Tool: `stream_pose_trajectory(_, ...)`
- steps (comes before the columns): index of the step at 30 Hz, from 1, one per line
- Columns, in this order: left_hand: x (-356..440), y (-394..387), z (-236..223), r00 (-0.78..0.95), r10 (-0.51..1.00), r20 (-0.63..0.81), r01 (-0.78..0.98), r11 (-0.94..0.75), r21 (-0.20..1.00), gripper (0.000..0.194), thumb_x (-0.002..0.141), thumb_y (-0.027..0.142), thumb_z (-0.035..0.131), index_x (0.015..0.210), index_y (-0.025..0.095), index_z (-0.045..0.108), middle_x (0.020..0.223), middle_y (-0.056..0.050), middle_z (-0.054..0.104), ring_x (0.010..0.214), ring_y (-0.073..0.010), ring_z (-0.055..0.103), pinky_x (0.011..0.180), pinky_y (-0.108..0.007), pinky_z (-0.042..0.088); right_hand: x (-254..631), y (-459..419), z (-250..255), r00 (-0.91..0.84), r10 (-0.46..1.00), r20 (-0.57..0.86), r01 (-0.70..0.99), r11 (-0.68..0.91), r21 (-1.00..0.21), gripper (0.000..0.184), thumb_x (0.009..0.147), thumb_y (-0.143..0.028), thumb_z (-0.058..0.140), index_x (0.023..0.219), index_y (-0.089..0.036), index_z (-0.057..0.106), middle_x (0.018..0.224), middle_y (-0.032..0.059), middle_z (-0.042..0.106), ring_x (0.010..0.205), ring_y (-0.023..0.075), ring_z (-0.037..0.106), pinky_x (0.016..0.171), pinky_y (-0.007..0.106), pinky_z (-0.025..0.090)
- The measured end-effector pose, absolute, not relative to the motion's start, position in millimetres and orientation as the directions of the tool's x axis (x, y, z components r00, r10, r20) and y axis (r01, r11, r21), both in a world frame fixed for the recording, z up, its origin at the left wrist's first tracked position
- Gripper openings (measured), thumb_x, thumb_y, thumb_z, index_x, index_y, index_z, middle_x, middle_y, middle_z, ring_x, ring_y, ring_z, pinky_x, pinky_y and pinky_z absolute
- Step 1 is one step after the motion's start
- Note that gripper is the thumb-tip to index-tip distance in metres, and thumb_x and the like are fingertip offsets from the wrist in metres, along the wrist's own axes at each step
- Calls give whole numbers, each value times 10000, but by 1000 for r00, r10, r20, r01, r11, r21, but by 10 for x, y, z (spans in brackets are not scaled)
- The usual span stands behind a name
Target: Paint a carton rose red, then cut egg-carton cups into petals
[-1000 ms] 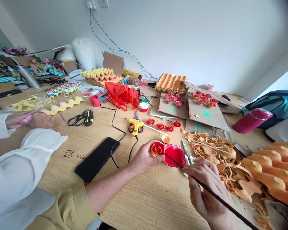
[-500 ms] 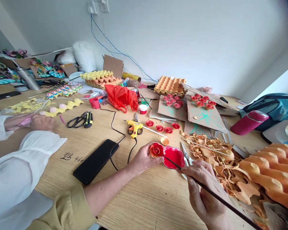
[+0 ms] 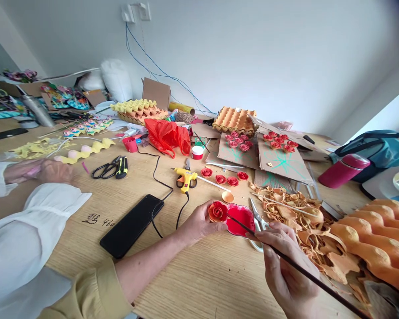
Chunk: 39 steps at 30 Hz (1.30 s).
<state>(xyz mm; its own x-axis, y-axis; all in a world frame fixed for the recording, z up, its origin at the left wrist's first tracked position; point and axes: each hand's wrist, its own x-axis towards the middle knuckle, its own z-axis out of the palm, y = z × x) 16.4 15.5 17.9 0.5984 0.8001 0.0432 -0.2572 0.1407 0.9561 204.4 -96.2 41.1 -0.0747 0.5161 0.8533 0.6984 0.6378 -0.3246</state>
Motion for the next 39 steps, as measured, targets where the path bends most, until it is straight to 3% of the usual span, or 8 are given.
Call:
stream_pose_trajectory(8,157,112,139,564,780,272,-232,-167,958,404,764,282,828,1091,171,619,1113,-80,657,1056,-216,632,952,-316,488,1968,-986,395,14,493,870,670,641,-374,296,865,-21,590,1102,-166,693,884,48,743,783,192,686,912,464,493)
stream_pose_trajectory(16,135,53,199,566,779,271,-22,-314,949,355,810,313,784,1101,182,631,1158,-99,699,1086,-236,662,968,-338,498,1903,-981,481,-67,543,837,674,643,-363,291,875,-26,582,1103,-180,675,853,29,738,711,155,686,840,402,497)
stream_pose_trajectory(27,132,56,214,554,779,294,27,-369,929,334,816,285,777,1102,188,634,1157,-89,717,1069,-217,679,930,-304,511,1993,-1004,548,-179,507,843,626,720,-299,284,839,-3,558,1066,-138,662,857,56,742,730,172,709,873,434,493)
stream_pose_trajectory(32,130,59,199,560,767,313,33,-398,917,329,813,246,768,1107,186,632,1162,-88,714,1077,-215,675,945,-310,508,1983,-988,548,-234,522,820,645,715,-271,335,865,-26,568,1151,-180,649,884,43,758,750,164,713,825,401,505)
stream_pose_trajectory(39,129,62,246,531,791,303,40,-381,924,338,792,252,786,1092,186,646,1112,-77,726,1034,-211,681,925,-303,509,2046,-1052,499,-255,541,801,615,730,-298,354,869,-52,561,1188,-182,645,888,45,757,784,184,720,867,442,507)
